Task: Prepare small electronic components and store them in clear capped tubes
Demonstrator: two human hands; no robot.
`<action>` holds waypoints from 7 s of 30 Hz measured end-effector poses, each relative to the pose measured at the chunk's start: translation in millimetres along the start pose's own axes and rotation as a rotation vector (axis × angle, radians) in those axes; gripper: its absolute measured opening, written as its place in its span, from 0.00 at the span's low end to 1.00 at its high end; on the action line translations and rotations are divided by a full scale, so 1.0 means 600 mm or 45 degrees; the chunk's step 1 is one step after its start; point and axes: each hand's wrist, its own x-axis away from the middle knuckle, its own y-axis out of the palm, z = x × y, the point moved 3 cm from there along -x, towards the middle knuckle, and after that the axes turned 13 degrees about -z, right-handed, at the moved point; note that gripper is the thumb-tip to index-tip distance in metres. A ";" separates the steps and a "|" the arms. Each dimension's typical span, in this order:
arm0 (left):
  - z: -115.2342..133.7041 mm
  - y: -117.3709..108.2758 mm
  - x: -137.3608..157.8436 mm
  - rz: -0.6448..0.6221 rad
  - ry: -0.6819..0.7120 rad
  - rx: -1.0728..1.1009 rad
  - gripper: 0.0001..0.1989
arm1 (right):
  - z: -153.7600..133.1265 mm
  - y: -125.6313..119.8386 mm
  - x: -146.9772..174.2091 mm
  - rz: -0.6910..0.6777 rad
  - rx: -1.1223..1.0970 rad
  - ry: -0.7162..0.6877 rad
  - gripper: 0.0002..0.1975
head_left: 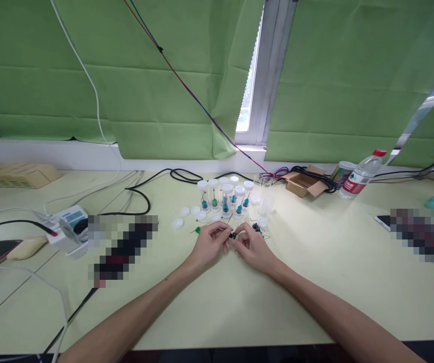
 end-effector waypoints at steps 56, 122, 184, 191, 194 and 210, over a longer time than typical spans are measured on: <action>-0.003 -0.001 0.001 -0.019 0.039 -0.140 0.09 | -0.011 -0.004 0.002 0.086 0.308 -0.044 0.06; 0.042 -0.007 0.019 0.376 0.413 -0.868 0.05 | 0.001 -0.077 0.007 1.066 0.428 -0.089 0.17; 0.046 0.009 0.034 0.115 0.777 -0.939 0.14 | -0.027 0.009 0.012 0.404 0.571 -0.505 0.09; 0.049 0.013 0.036 0.139 0.737 -0.943 0.09 | -0.026 0.008 0.011 0.263 0.581 -0.518 0.11; 0.050 0.012 0.037 0.179 0.743 -0.928 0.10 | -0.036 0.002 0.011 0.294 0.616 -0.566 0.07; 0.048 0.003 0.036 0.449 0.608 -0.899 0.07 | -0.043 -0.004 0.007 0.290 0.611 -0.417 0.18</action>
